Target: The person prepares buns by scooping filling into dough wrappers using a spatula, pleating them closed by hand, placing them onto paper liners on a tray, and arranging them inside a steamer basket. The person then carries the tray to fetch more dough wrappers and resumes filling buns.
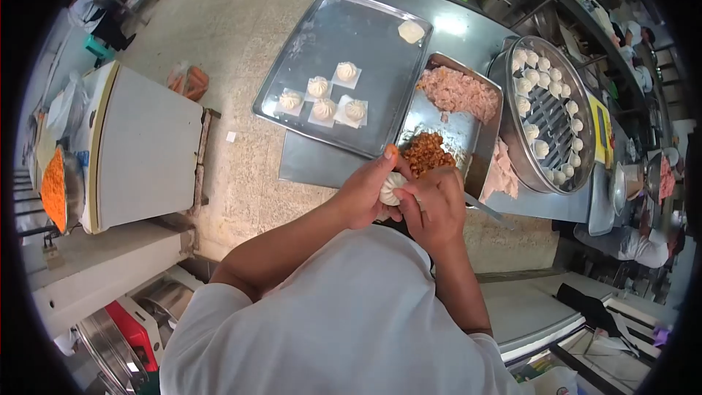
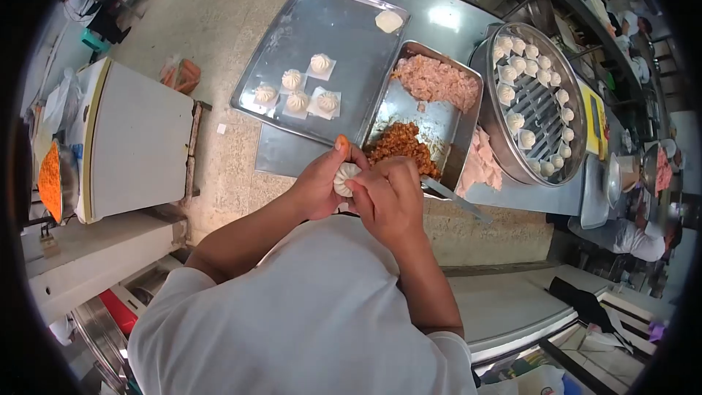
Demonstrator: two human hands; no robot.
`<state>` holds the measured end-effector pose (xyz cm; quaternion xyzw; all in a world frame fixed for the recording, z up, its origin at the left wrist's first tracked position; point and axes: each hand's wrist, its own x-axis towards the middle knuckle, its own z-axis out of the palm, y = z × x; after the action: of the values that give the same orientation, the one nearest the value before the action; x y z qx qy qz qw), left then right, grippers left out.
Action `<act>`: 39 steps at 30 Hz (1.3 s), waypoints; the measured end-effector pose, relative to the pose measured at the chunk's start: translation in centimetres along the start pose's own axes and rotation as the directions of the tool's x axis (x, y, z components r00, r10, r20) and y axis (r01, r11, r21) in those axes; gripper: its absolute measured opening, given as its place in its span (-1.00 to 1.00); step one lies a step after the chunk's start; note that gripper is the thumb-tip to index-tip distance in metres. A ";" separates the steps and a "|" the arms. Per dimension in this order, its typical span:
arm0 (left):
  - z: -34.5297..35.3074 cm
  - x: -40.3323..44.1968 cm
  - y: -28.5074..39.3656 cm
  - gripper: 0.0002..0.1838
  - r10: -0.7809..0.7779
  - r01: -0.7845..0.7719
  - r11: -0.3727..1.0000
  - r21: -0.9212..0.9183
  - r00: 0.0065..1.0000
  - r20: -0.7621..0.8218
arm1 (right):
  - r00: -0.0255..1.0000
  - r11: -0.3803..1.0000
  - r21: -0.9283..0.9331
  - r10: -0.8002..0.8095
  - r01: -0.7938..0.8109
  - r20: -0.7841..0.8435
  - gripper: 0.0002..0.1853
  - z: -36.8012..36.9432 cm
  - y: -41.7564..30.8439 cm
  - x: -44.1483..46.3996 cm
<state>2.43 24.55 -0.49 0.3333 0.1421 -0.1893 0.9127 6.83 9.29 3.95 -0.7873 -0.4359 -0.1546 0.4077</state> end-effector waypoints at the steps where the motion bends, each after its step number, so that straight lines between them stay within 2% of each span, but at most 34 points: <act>1: -0.2 -0.1 0.4 -0.35 0.010 -0.010 1.000 -0.007 0.999 0.031 | 1.000 0.998 -0.052 -0.026 0.025 -0.016 -0.79 0.3 -0.2 0.4; 3: -0.6 -0.6 0.2 -0.37 0.025 -0.023 0.999 -0.040 0.999 0.046 | 0.999 0.995 -0.089 -0.052 0.051 -0.005 -0.79 0.8 -0.6 0.3; 5: -0.7 -0.2 0.6 -0.40 0.043 -0.045 0.997 -0.069 0.999 -0.032 | 0.995 0.988 -0.139 -0.059 0.070 0.083 -0.78 1.3 -0.5 0.8; 8: -1.1 0.6 -0.3 -0.41 0.069 -0.064 0.993 -0.100 0.997 0.044 | 0.991 0.992 -0.123 0.012 0.005 0.133 -0.78 1.1 0.0 0.3; 12: -0.6 1.8 -1.8 -0.43 -0.039 0.041 0.997 -0.072 0.999 0.029 | 0.991 0.991 -0.120 0.074 -0.060 0.111 -0.80 0.1 0.4 -1.6; 14: -0.1 3.0 -2.4 -0.43 0.037 -0.035 0.996 -0.078 0.999 0.028 | 0.998 0.992 -0.121 0.040 -0.035 0.041 -0.79 -0.8 0.9 -1.8; 16: 1.5 3.7 -2.7 -0.43 0.064 -0.066 0.989 -0.133 0.998 -0.025 | 0.996 0.995 -0.103 0.018 -0.009 0.087 -0.77 -2.4 1.8 -1.7; 18: 2.2 4.2 -2.9 -0.36 0.073 -0.054 0.968 -0.246 0.995 0.071 | 0.998 0.991 0.127 0.023 -0.031 0.066 -0.71 -4.5 2.6 -1.4; 19: 2.6 4.3 -3.0 -0.36 0.075 -0.059 0.971 -0.232 0.995 0.060 | 0.998 0.990 0.141 0.020 -0.028 0.054 -0.71 -5.9 2.9 -1.9; 21: 3.6 4.8 -3.5 -0.33 0.112 -0.107 0.977 -0.183 0.994 0.016 | 0.969 0.931 0.274 0.219 -0.242 0.111 -0.66 -9.0 3.7 -3.9; 24: 5.0 5.9 -4.9 -0.29 0.152 -0.158 0.976 -0.146 0.987 -0.052 | 0.948 0.925 0.217 0.288 -0.313 0.138 -0.62 -10.9 5.4 -6.1; 25: 5.4 6.4 -5.4 -0.29 0.160 -0.166 0.977 -0.136 0.986 -0.054 | 0.951 0.925 0.226 0.281 -0.304 0.131 -0.62 -11.4 5.7 -6.5; 27: 6.6 6.8 -6.3 -0.23 0.239 -0.239 0.969 -0.065 0.971 -0.008 | 0.920 0.934 0.107 0.308 -0.341 0.242 -0.55 -11.6 5.7 -6.7; 28: 7.6 6.9 -6.7 -0.23 0.250 -0.251 0.966 -0.060 0.968 -0.025 | 0.922 0.935 0.125 0.295 -0.333 0.250 -0.55 -11.4 5.7 -6.4; 30: 9.8 6.9 -7.5 -0.24 0.171 -0.182 0.980 -0.081 0.978 -0.120 | 0.942 0.966 0.072 0.223 -0.248 0.252 -0.43 -10.9 5.4 -5.3; 31: 8.9 7.1 -8.1 -0.10 0.191 -0.188 0.981 0.054 0.979 -0.066 | 0.939 0.979 0.079 0.154 -0.187 0.308 -0.38 -10.4 6.3 -5.6; 32: 9.1 7.0 -8.4 -0.10 0.206 -0.201 0.978 0.059 0.975 -0.080 | 0.940 0.980 0.095 0.138 -0.175 0.312 -0.38 -10.1 7.0 -5.8; 34: 9.5 6.6 -8.6 -0.07 0.262 -0.251 0.961 0.118 0.960 -0.094 | 0.946 0.881 0.369 0.214 -0.295 0.245 -0.42 -9.3 8.3 -6.2; 35: 9.2 6.0 -8.0 -0.08 0.255 -0.248 0.964 0.100 0.965 -0.068 | 0.800 0.461 0.670 0.471 -0.583 0.372 -0.49 -8.6 8.5 -7.4; 36: 8.8 5.4 -7.5 -0.08 0.259 -0.252 0.963 0.095 0.963 -0.077 | 0.777 0.301 0.783 0.532 -0.544 0.336 -0.52 -8.6 8.1 -6.6; 38: 7.9 4.8 -6.2 -0.23 0.244 -0.233 0.926 0.296 0.970 0.000 | 0.728 0.038 0.858 0.550 -0.512 0.410 -0.50 -8.6 8.2 -5.4; 39: 7.2 4.8 -5.7 -0.31 0.240 -0.242 0.934 0.263 0.970 0.038 | 0.729 0.046 0.860 0.555 -0.507 0.400 -0.50 -8.1 8.2 -4.8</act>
<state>5.20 14.55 -0.19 0.4671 0.0710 -0.0944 0.8763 11.65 -2.08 1.93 -0.4879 -0.1080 0.2768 0.8208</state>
